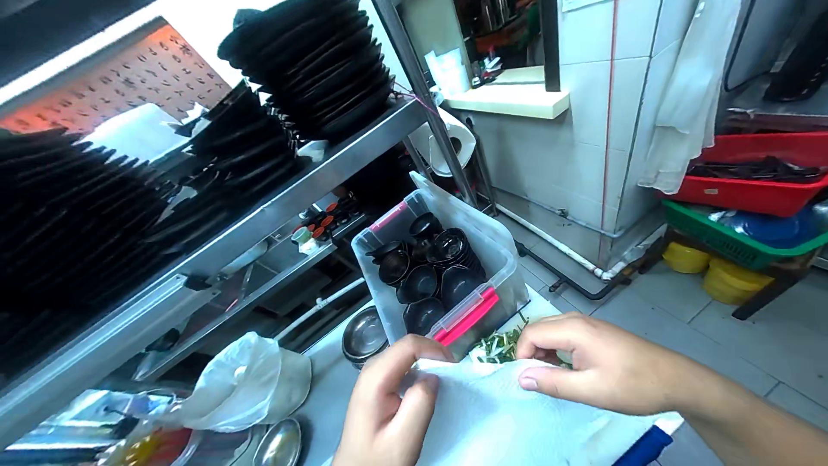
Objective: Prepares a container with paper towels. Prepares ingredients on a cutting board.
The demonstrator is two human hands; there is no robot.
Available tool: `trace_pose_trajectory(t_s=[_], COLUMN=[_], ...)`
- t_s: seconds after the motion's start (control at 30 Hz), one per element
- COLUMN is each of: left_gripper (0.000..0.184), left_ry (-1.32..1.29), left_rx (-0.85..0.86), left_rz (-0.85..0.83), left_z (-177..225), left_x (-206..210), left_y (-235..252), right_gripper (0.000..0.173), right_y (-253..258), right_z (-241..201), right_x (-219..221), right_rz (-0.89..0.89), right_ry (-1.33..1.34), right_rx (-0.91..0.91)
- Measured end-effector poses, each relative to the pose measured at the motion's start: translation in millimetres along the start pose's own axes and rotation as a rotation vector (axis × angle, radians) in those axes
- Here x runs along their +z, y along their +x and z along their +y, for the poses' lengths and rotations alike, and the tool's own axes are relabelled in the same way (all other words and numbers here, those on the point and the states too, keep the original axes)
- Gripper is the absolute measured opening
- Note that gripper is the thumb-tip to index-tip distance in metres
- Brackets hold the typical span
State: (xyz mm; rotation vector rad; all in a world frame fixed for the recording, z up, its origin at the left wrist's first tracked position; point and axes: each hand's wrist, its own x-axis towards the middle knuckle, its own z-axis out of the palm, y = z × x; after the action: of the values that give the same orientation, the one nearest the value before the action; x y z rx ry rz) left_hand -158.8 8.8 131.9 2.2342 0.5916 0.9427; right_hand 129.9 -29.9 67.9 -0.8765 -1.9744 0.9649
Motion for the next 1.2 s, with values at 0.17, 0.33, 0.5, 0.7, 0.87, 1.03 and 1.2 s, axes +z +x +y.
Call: trace_pose_trajectory(t_s=[0.17, 0.33, 0.5, 0.7, 0.87, 1.03, 1.2], left_gripper=[0.022, 0.019, 0.014, 0.015, 0.015, 0.015, 0.016], left_ry=[-0.135, -0.14, -0.157, -0.173, -0.208, -0.295, -0.407], left_rx=[-0.156, -0.208, -0.212, -0.153, -0.068, -0.107, -0.21], left_rz=[0.079, 0.154, 0.263, 0.271, 0.268, 0.315, 0.402], left_z=[-6, -10, -13, -14, -19, -18, -20], left_x=[20, 33, 32, 29, 26, 19, 16], left_y=[-15, -27, -39, -45, -45, -56, -69], right_gripper=[0.034, 0.034, 0.037, 0.026, 0.022, 0.018, 0.025], right_y=[9, 4, -16, -32, -32, -30, -22], right_z=[5, 13, 20, 32, 37, 53, 55], right_x=[1, 6, -5, -21, -16, 1, 14], right_rz=[-0.098, -0.046, 0.073, 0.191, 0.225, 0.297, 0.266], right_ry=[0.015, -0.07, -0.171, -0.204, -0.108, 0.432, 0.626], right_rx=[0.08, 0.075, 0.05, 0.046, 0.064, 0.047, 0.013])
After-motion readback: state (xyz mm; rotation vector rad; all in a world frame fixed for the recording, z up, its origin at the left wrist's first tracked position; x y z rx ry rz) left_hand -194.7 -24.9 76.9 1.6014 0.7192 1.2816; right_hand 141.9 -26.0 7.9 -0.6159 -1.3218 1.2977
